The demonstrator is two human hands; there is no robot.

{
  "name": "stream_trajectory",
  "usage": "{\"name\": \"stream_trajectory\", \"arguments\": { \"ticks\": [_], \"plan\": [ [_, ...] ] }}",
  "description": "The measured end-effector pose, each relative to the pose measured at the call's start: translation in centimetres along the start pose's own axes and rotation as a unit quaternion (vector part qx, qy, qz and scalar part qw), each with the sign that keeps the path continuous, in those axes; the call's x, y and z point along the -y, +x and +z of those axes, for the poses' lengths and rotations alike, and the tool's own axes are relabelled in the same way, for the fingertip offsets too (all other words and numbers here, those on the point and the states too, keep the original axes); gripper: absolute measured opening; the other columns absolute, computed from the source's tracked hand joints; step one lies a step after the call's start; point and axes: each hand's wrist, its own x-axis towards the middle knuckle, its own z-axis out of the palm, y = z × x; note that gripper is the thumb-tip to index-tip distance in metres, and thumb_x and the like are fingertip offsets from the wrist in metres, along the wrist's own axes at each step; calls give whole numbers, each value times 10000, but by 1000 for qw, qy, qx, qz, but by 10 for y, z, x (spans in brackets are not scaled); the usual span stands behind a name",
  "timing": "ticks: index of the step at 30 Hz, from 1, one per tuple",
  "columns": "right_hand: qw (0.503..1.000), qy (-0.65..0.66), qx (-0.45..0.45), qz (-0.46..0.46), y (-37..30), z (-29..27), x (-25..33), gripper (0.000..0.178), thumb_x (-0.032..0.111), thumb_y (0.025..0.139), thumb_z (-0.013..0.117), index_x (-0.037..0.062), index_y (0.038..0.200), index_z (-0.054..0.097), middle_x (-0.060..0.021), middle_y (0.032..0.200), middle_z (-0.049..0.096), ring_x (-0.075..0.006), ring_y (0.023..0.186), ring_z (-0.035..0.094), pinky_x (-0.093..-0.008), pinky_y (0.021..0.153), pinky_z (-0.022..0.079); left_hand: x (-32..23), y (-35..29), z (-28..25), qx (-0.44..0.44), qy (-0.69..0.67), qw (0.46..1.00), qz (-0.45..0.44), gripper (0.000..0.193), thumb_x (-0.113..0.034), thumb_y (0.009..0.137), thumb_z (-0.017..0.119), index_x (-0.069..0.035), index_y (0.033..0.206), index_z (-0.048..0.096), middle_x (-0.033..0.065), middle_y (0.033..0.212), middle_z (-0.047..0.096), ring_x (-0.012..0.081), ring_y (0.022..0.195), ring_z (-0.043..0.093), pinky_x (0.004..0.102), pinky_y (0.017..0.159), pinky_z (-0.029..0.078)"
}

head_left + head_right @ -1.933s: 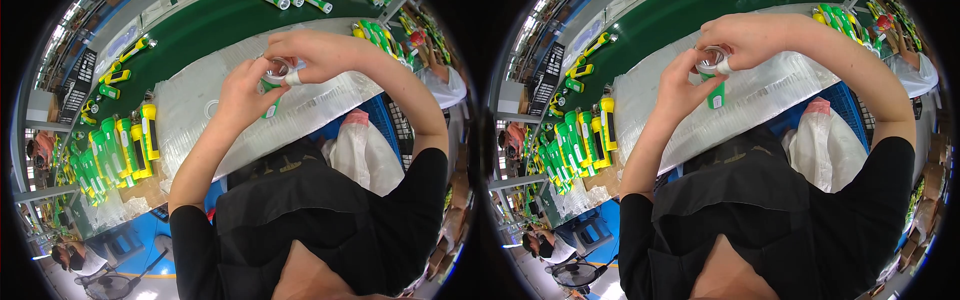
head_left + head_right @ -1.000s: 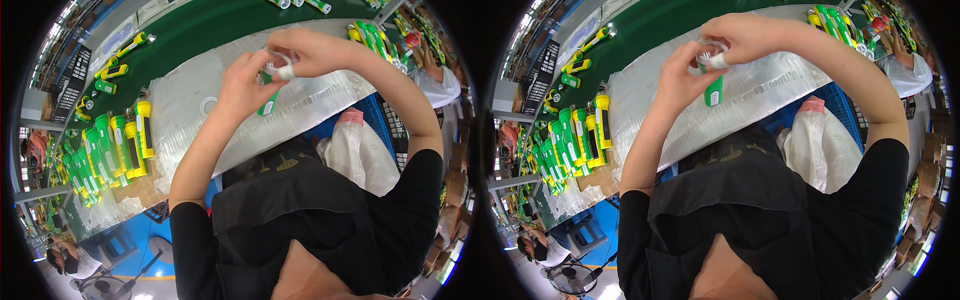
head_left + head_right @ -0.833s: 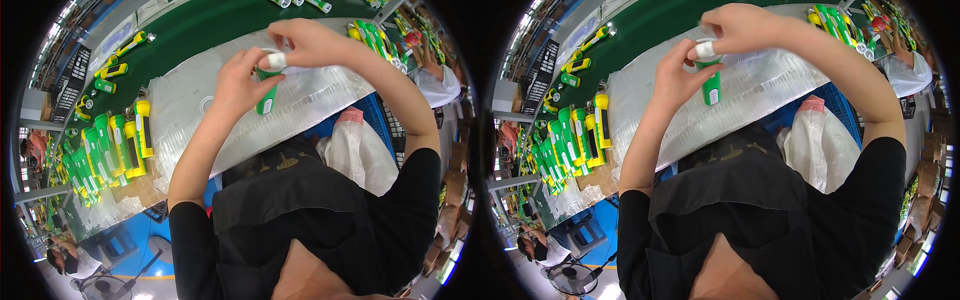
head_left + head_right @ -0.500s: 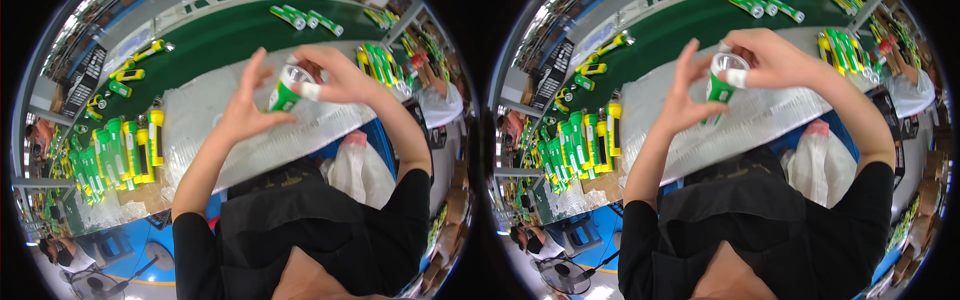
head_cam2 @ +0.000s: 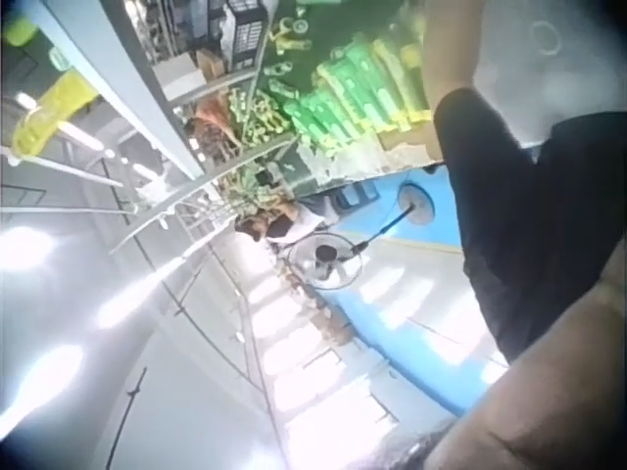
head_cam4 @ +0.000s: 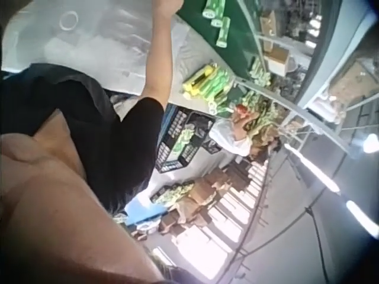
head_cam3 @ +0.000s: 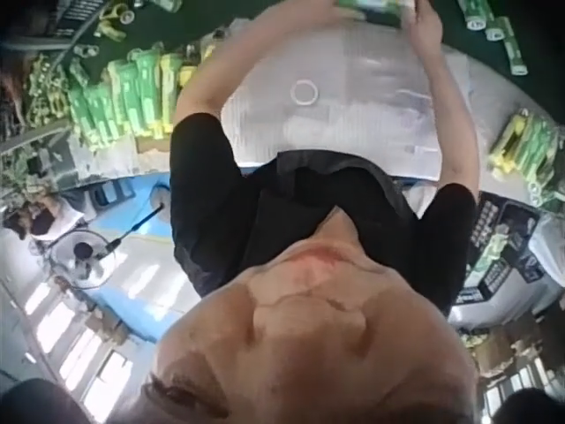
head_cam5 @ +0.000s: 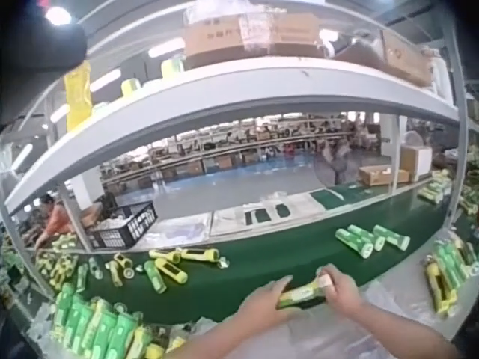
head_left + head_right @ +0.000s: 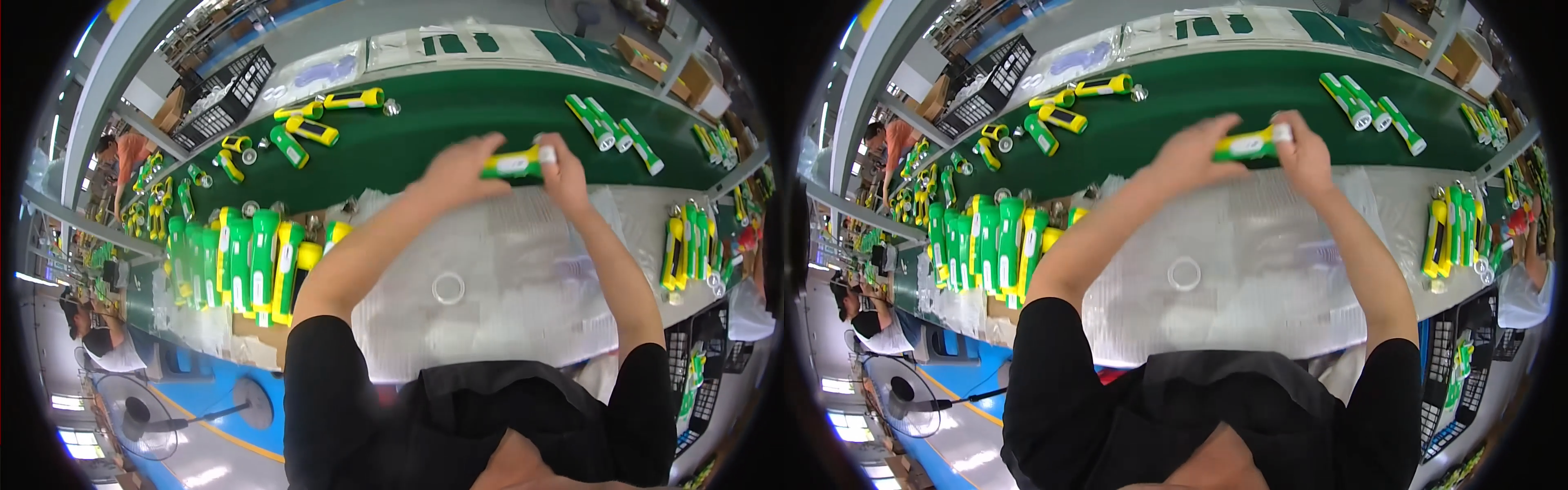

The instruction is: Assembling the heads and plastic rings onto flashlight bodies on a factory production line.

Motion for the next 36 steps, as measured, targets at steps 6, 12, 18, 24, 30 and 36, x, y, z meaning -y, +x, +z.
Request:
{"name": "stream_trajectory", "arguments": {
  "ticks": [6, 12, 18, 24, 30, 36],
  "plan": [
    [977, -68, -128, 159, 92, 12, -145, 355, 309, 951, 536, 51, 1192, 506, -197, 1038, 659, -374, 927, 644, -441, 784, 509, 202, 47, -64, -49, 359, 920, -147, 758, -100, 800, 653, -219, 1474, 326, 154, 1416, 441, 316, 1290, 467, 436, 989, 457],
    [947, -310, -65, 55, 101, 20, -141, 373, 265, 884, 630, 52, 1173, 530, -201, 1065, 622, -366, 968, 617, -466, 816, 500, 288, 57, -69, 51, 432, 894, -113, 779, -6, 796, 594, -261, 1481, 324, 99, 1342, 507, 312, 1210, 523, 406, 939, 472],
    [990, -75, 46, -110, 62, 27, -44, 369, 239, 823, 725, 23, 1097, 606, -189, 1087, 616, -361, 1026, 599, -412, 879, 493, 187, 70, -78, -88, 312, 946, -14, 775, -214, 733, 791, -119, 1410, 424, 130, 1096, 608, 311, 999, 617, 429, 865, 502],
    [996, 12, 76, -43, 22, 13, 57, 672, 364, 730, 800, -30, 1203, 531, -228, 1169, 593, -379, 1076, 584, -435, 900, 482, 0, 29, -36, -144, -143, 977, -69, 921, -331, 711, 835, 43, 1408, 364, 191, 995, 667, 296, 884, 679, 357, 781, 535],
    [966, 135, 203, 88, -77, -61, 92, 582, 288, 758, 786, 6, 1203, 539, -174, 1061, 638, -300, 999, 629, -374, 863, 478, -81, -35, 0, 8, -368, 900, -234, 918, -527, 833, 699, 41, 1444, 317, 119, 1068, 677, 226, 928, 669, 339, 810, 526],
    [950, 164, 238, 120, -163, -82, 108, 600, 319, 784, 781, 21, 1232, 515, -159, 1060, 637, -264, 1006, 621, -363, 895, 471, -131, -86, 56, 126, -681, 676, -251, 742, -598, 916, 539, 12, 1337, 486, 102, 1090, 653, 165, 960, 646, 300, 807, 529]
  ]
}}
